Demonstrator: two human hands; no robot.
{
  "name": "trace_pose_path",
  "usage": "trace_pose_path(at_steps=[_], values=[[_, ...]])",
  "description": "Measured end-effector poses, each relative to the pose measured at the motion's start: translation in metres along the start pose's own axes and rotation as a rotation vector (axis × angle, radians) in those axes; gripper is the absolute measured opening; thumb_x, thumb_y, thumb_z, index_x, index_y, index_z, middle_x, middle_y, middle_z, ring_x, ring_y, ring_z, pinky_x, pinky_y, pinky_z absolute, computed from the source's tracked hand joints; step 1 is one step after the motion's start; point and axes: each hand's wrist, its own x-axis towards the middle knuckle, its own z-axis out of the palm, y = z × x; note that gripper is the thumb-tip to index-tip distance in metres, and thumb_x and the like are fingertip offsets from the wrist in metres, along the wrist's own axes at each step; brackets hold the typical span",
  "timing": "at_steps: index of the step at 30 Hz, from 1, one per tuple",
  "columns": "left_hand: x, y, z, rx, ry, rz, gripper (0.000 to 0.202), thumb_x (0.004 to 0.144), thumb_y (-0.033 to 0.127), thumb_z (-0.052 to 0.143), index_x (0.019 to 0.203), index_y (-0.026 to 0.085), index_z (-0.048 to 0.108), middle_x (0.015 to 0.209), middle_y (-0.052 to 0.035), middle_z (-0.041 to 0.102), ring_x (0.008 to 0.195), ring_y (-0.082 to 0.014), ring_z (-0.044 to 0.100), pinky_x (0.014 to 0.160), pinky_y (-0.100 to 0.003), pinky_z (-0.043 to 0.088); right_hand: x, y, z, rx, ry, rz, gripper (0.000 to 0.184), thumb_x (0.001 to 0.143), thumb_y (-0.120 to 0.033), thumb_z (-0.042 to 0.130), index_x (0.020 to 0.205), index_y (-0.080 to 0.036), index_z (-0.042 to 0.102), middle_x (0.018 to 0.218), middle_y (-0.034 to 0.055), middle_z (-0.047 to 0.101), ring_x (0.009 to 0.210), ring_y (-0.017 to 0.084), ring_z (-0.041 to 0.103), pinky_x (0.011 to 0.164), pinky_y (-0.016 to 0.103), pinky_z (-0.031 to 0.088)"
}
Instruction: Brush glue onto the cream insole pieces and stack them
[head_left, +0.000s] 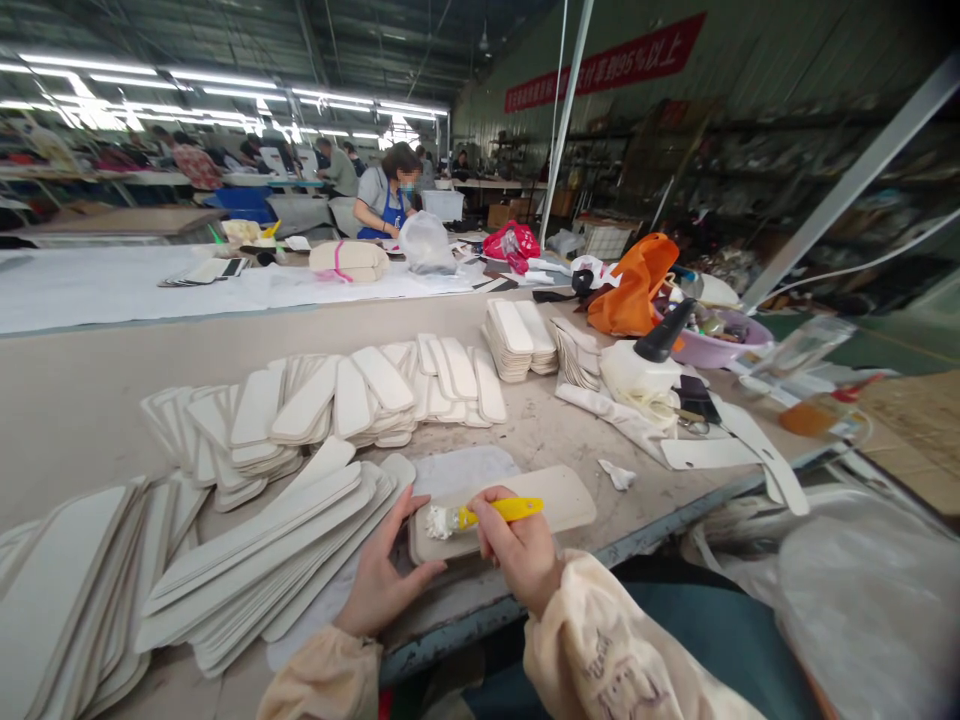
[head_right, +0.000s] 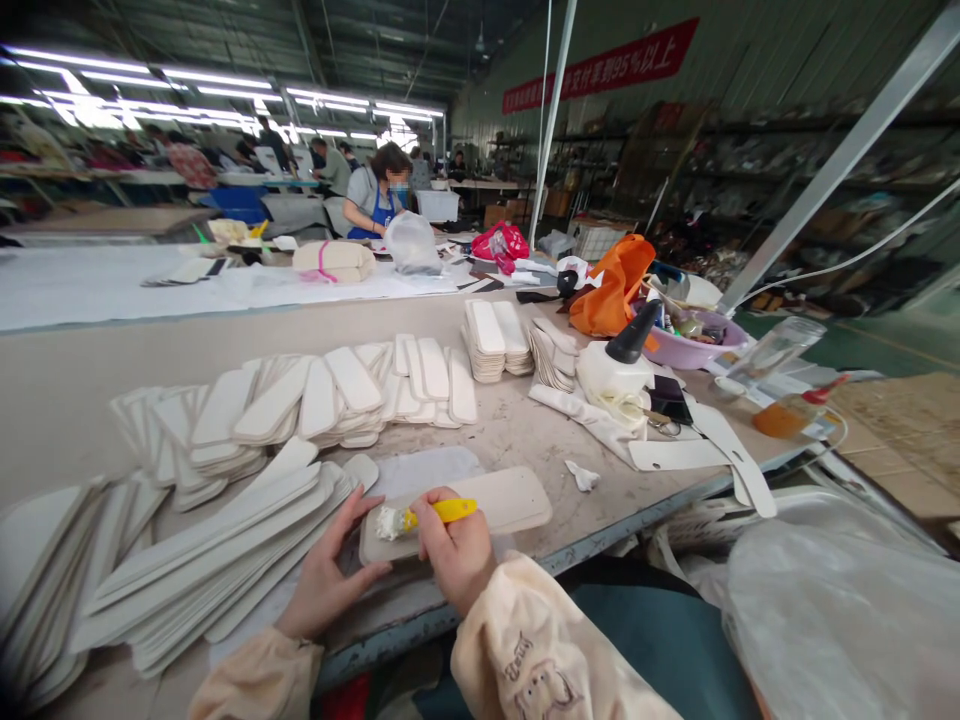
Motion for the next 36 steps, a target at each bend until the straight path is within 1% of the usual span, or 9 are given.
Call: trace_pose_path(at_steps=[4, 9, 13, 16, 19, 22, 25, 30, 36], values=[[0.0, 0.0, -0.001, 0.065, -0.005, 0.031, 0.089, 0.075, 0.041, 0.07, 0.148, 0.02, 0.022, 0.132, -0.0141, 0.057, 0.122, -0.0286, 0.053, 0.105, -0.046, 0.042, 0.003, -0.001, -0.024, -0.103, 0.12, 0.006, 0.028, 0.092, -0.045, 0.049, 0.08, -0.02, 0.056, 0.048, -0.0065, 0.047, 0.043, 0.011, 0.042, 0.046, 0.022, 0.034], [0.002, -0.001, -0.002, 0.134, 0.0, 0.065, 0.084, 0.078, 0.04, 0.067, 0.146, 0.021, 0.024, 0.133, -0.0127, 0.056, 0.124, -0.0284, 0.052, 0.105, -0.044, 0.042, 0.004, -0.006, -0.08, -0.263, 0.264, 0.017, 0.033, 0.09, -0.051, 0.05, 0.08, -0.02, 0.056, 0.048, -0.0055, 0.048, 0.041, 0.013, 0.043, 0.044, 0.025, 0.033], [0.002, -0.004, -0.002, 0.168, -0.007, 0.074, 0.085, 0.077, 0.042, 0.067, 0.147, 0.023, 0.022, 0.133, -0.0112, 0.056, 0.124, -0.028, 0.053, 0.104, -0.044, 0.043, -0.002, -0.01, -0.126, -0.534, 0.37, -0.031, 0.035, 0.091, -0.052, 0.047, 0.083, -0.02, 0.059, 0.047, -0.0039, 0.05, 0.044, 0.016, 0.05, 0.05, 0.027, 0.039], [0.002, -0.005, -0.002, 0.177, -0.001, 0.083, 0.084, 0.077, 0.042, 0.067, 0.147, 0.024, 0.022, 0.133, -0.0108, 0.057, 0.122, -0.0277, 0.054, 0.104, -0.044, 0.044, -0.01, -0.014, -0.141, -0.815, 0.428, -0.126, 0.034, 0.093, -0.049, 0.044, 0.089, -0.021, 0.062, 0.058, 0.0003, 0.061, 0.052, 0.019, 0.059, 0.054, 0.028, 0.041], [0.002, -0.005, -0.001, 0.174, 0.006, 0.08, 0.085, 0.077, 0.042, 0.067, 0.147, 0.023, 0.023, 0.133, -0.0112, 0.057, 0.123, -0.0283, 0.054, 0.103, -0.044, 0.044, -0.02, -0.015, -0.126, -1.068, 0.415, -0.318, 0.028, 0.095, -0.041, 0.043, 0.092, -0.021, 0.063, 0.072, 0.005, 0.068, 0.061, 0.02, 0.063, 0.058, 0.028, 0.042], [0.001, -0.005, -0.001, 0.166, 0.008, 0.066, 0.086, 0.077, 0.042, 0.067, 0.147, 0.024, 0.022, 0.133, -0.0115, 0.057, 0.124, -0.0295, 0.053, 0.103, -0.046, 0.044, -0.031, -0.015, -0.087, -1.251, 0.218, -0.414, 0.025, 0.095, -0.028, 0.042, 0.084, -0.019, 0.063, 0.063, 0.0056, 0.064, 0.056, 0.02, 0.061, 0.056, 0.028, 0.039], [0.001, -0.006, 0.0, 0.118, 0.015, 0.049, 0.087, 0.076, 0.042, 0.068, 0.148, 0.026, 0.02, 0.134, -0.011, 0.057, 0.124, -0.0299, 0.053, 0.103, -0.047, 0.044, -0.041, -0.02, -0.041, -1.244, 0.026, -0.416, 0.022, 0.091, -0.017, 0.043, 0.077, -0.018, 0.059, 0.062, 0.0068, 0.061, 0.059, 0.021, 0.06, 0.056, 0.029, 0.038], [0.002, -0.008, 0.002, -0.012, 0.028, 0.027, 0.087, 0.077, 0.041, 0.068, 0.148, 0.027, 0.02, 0.134, -0.0113, 0.056, 0.123, -0.0291, 0.054, 0.103, -0.047, 0.045, -0.043, -0.041, 0.004, -0.831, -0.024, -0.316, 0.019, 0.093, -0.026, 0.046, 0.082, -0.02, 0.061, 0.067, 0.0036, 0.064, 0.063, 0.018, 0.061, 0.059, 0.026, 0.039], [0.0, -0.008, 0.002, -0.04, 0.009, 0.0, 0.096, 0.073, 0.04, 0.073, 0.149, 0.024, 0.016, 0.133, -0.0135, 0.056, 0.121, -0.0287, 0.055, 0.105, -0.047, 0.043, -0.024, -0.032, 0.009, -0.083, -0.051, 0.02, 0.029, 0.095, -0.044, 0.045, 0.082, -0.021, 0.056, 0.051, -0.0062, 0.047, 0.048, 0.01, 0.045, 0.049, 0.02, 0.035]])
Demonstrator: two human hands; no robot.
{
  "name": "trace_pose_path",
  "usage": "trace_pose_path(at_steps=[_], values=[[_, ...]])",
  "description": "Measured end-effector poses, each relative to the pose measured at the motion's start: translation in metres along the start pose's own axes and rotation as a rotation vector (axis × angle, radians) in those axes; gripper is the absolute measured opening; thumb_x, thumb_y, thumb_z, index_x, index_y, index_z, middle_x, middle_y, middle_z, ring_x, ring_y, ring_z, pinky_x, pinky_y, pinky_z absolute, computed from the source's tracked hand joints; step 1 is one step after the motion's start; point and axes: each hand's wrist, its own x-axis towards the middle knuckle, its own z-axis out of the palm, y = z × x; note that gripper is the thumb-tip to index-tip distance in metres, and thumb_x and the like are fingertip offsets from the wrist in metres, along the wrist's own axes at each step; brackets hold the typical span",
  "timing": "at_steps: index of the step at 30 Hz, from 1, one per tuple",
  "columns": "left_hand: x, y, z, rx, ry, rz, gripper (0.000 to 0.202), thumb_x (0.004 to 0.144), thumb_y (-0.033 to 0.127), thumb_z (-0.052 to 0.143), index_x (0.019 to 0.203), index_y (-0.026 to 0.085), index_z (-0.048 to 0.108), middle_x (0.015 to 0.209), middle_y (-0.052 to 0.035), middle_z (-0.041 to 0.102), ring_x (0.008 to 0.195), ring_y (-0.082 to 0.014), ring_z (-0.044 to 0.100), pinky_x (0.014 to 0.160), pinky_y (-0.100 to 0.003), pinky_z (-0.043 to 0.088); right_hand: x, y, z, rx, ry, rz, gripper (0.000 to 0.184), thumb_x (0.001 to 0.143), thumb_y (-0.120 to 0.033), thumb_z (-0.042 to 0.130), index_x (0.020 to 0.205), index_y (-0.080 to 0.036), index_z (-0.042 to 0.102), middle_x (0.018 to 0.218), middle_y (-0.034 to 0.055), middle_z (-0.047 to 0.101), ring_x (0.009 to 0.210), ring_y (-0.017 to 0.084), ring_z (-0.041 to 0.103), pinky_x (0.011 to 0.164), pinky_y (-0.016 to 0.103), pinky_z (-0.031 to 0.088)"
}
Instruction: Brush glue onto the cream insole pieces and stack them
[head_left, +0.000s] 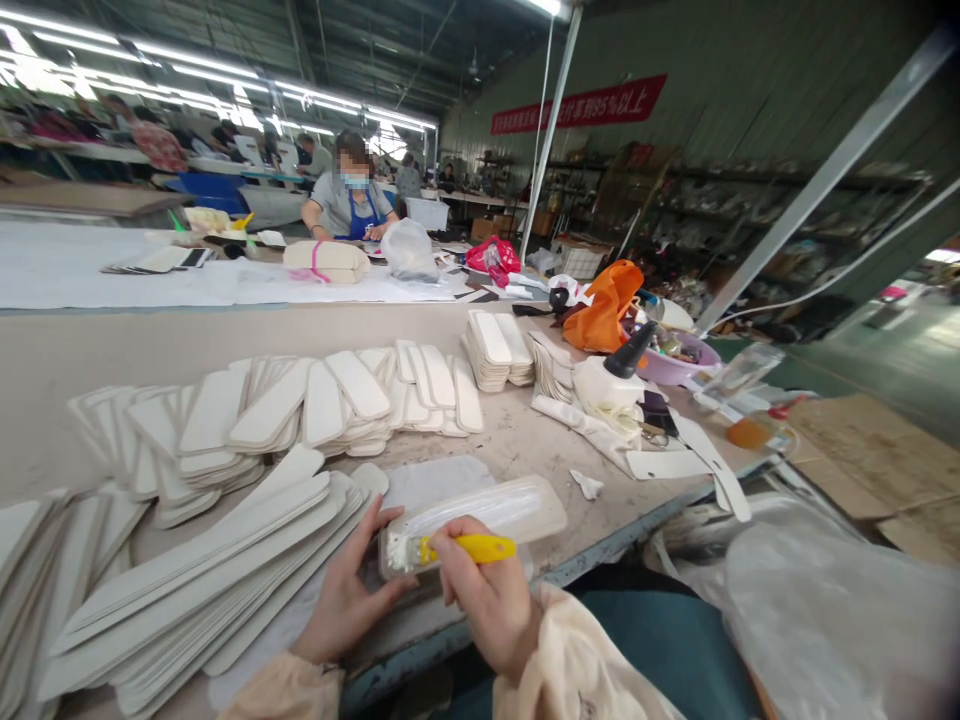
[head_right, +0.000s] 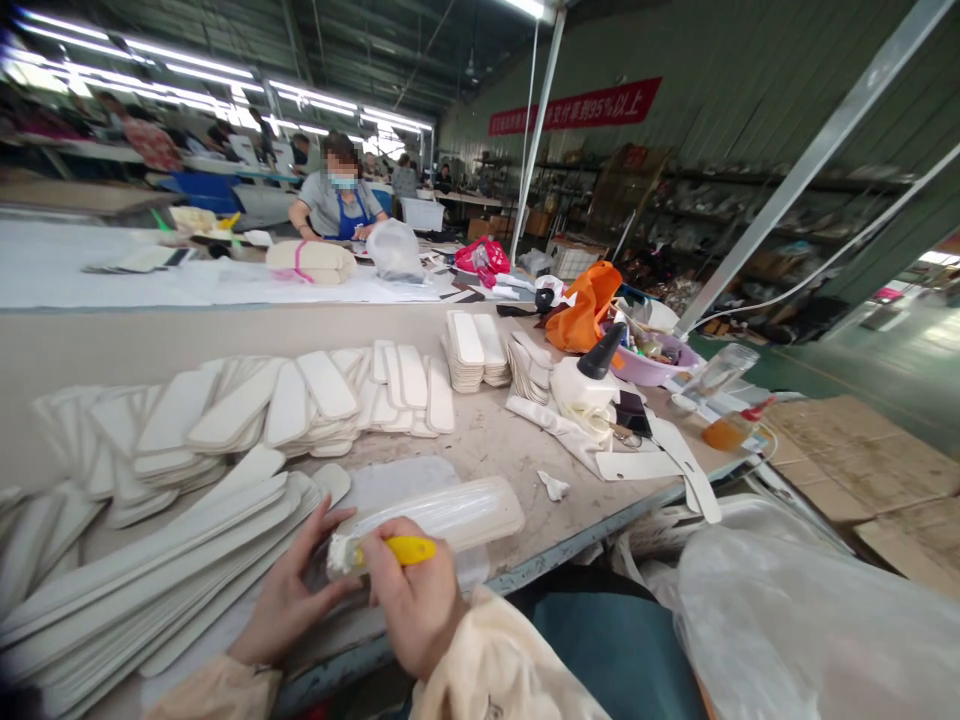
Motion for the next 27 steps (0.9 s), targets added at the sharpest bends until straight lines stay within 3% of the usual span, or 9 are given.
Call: trace_pose_path(at_steps=[5, 12, 16, 21, 24, 27], values=[[0.001, 0.004, -0.001, 0.088, 0.004, 0.022, 0.094, 0.073, 0.041, 0.072, 0.148, 0.022, 0.02, 0.131, -0.0126, 0.058, 0.121, -0.0283, 0.055, 0.105, -0.045, 0.042, 0.008, 0.023, -0.025, 0.082, 0.114, 0.099, 0.031, 0.089, -0.048, 0.052, 0.075, -0.02, 0.053, 0.046, -0.0078, 0.044, 0.042, 0.009, 0.037, 0.043, 0.021, 0.029], [0.001, 0.002, -0.004, 0.196, -0.01, 0.047, 0.089, 0.075, 0.043, 0.069, 0.148, 0.025, 0.02, 0.132, -0.0114, 0.058, 0.124, -0.0299, 0.053, 0.103, -0.046, 0.043, -0.003, 0.035, -0.119, -0.136, 0.388, 0.09, 0.038, 0.084, -0.057, 0.055, 0.077, -0.02, 0.056, 0.046, -0.0068, 0.044, 0.04, 0.012, 0.036, 0.041, 0.025, 0.026], [0.002, 0.0, -0.004, 0.213, -0.018, 0.051, 0.087, 0.076, 0.045, 0.067, 0.147, 0.026, 0.02, 0.133, -0.0112, 0.057, 0.123, -0.0307, 0.053, 0.103, -0.05, 0.043, -0.013, 0.03, -0.149, -0.31, 0.52, 0.029, 0.036, 0.087, -0.056, 0.053, 0.08, -0.02, 0.057, 0.047, -0.006, 0.045, 0.042, 0.014, 0.043, 0.045, 0.026, 0.034], [0.002, 0.001, -0.003, 0.217, -0.011, 0.047, 0.085, 0.077, 0.045, 0.066, 0.147, 0.025, 0.022, 0.134, -0.0108, 0.057, 0.125, -0.0308, 0.051, 0.105, -0.051, 0.041, -0.016, 0.031, -0.139, -0.678, 0.542, -0.229, 0.025, 0.095, -0.04, 0.047, 0.093, -0.02, 0.06, 0.068, 0.0024, 0.064, 0.06, 0.018, 0.061, 0.06, 0.027, 0.045], [0.001, 0.003, -0.003, 0.211, -0.006, 0.046, 0.083, 0.077, 0.044, 0.066, 0.146, 0.024, 0.025, 0.135, -0.0109, 0.056, 0.127, -0.0308, 0.05, 0.106, -0.05, 0.041, -0.018, 0.032, -0.115, -0.936, 0.384, -0.375, 0.021, 0.096, -0.028, 0.044, 0.094, -0.018, 0.062, 0.078, 0.0072, 0.067, 0.069, 0.021, 0.065, 0.065, 0.028, 0.046], [0.002, 0.001, -0.004, 0.199, 0.001, 0.042, 0.08, 0.077, 0.044, 0.066, 0.145, 0.024, 0.028, 0.136, -0.0104, 0.055, 0.128, -0.0305, 0.049, 0.106, -0.05, 0.04, -0.024, 0.027, -0.086, -0.962, 0.205, -0.438, 0.022, 0.095, -0.023, 0.04, 0.091, -0.018, 0.061, 0.071, 0.0061, 0.065, 0.066, 0.02, 0.063, 0.063, 0.029, 0.046]])
